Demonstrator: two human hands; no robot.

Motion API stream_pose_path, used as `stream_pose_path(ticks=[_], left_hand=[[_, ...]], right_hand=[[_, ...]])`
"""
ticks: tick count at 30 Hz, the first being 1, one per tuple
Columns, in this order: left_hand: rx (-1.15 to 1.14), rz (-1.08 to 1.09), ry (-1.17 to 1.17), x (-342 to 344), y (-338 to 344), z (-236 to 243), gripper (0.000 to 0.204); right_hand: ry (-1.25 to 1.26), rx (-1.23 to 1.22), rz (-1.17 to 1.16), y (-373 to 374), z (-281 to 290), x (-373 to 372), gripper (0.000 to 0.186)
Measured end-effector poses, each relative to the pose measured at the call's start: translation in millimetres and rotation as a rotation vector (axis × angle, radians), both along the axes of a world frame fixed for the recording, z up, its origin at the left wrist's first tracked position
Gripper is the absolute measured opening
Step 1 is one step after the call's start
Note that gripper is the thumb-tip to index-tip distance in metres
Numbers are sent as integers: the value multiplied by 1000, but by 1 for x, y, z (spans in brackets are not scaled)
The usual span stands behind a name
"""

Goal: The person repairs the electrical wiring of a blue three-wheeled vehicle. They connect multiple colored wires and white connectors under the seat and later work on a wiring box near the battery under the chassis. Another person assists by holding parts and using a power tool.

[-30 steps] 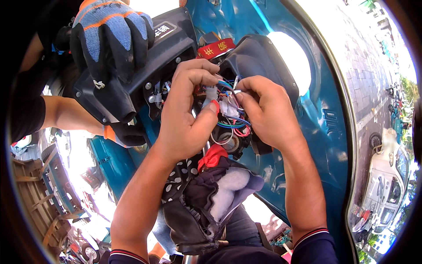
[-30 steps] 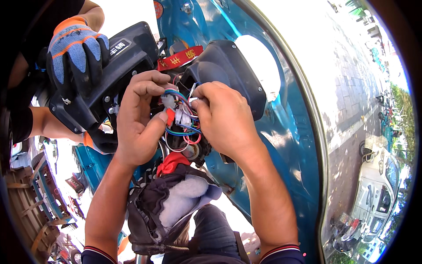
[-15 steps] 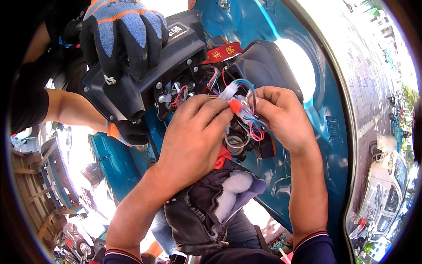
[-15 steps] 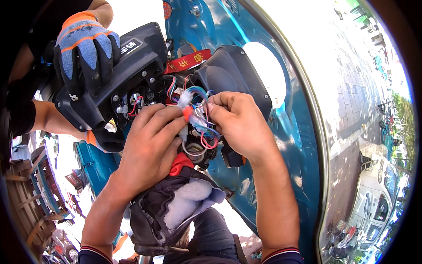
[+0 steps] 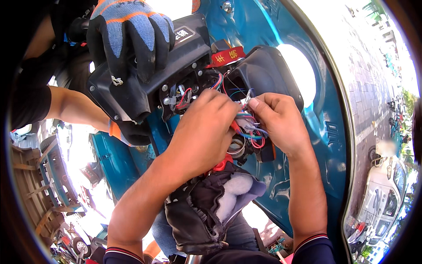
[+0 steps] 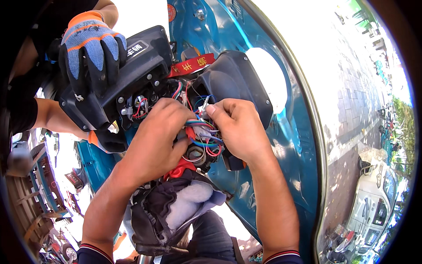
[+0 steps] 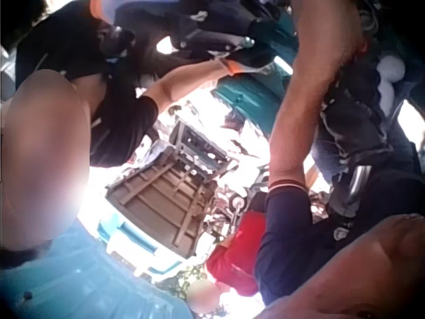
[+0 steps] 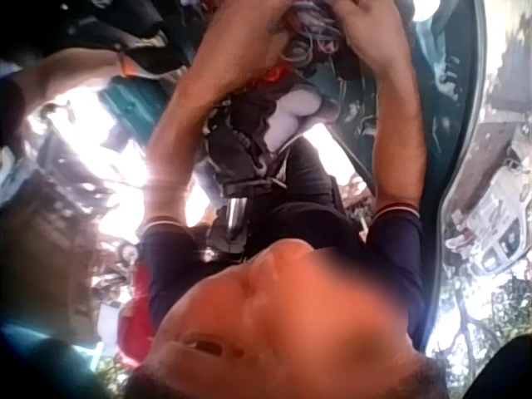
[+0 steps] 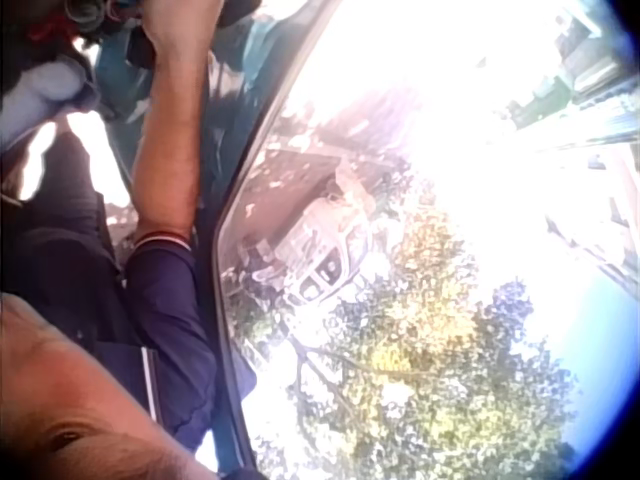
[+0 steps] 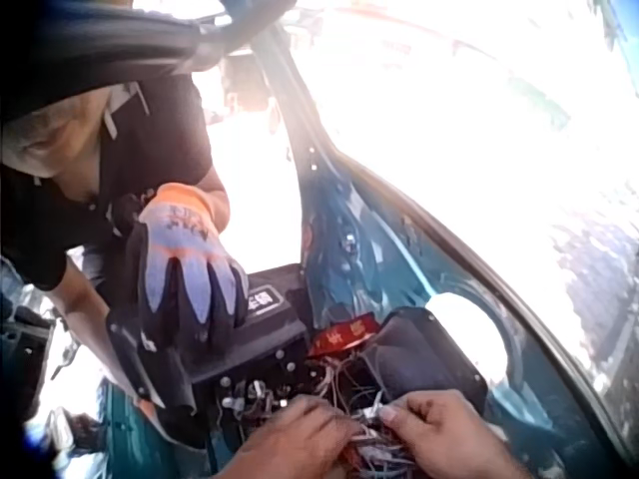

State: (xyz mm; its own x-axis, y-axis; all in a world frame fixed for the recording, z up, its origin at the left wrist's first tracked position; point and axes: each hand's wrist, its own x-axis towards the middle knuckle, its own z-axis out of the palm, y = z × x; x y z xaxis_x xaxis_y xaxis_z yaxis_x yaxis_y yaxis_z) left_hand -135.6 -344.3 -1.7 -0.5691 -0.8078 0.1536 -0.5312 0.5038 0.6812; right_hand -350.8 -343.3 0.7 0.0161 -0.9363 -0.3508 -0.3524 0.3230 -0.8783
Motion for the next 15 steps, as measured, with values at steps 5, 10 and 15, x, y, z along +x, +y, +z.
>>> stream_pose_path(ticks=[5,10,15], left_hand=[[-195,-101,20,11,20,-8,44],[-244,-127,-34,14,25,-10,41],[-253,-121,-35,16,28,-13,39]], right_hand=[[-112,-77,-32,-3,-10,6,23],[-244,-13,-33,-6,-9,2,24],[-21,-89,-200,-6,7,11,19]])
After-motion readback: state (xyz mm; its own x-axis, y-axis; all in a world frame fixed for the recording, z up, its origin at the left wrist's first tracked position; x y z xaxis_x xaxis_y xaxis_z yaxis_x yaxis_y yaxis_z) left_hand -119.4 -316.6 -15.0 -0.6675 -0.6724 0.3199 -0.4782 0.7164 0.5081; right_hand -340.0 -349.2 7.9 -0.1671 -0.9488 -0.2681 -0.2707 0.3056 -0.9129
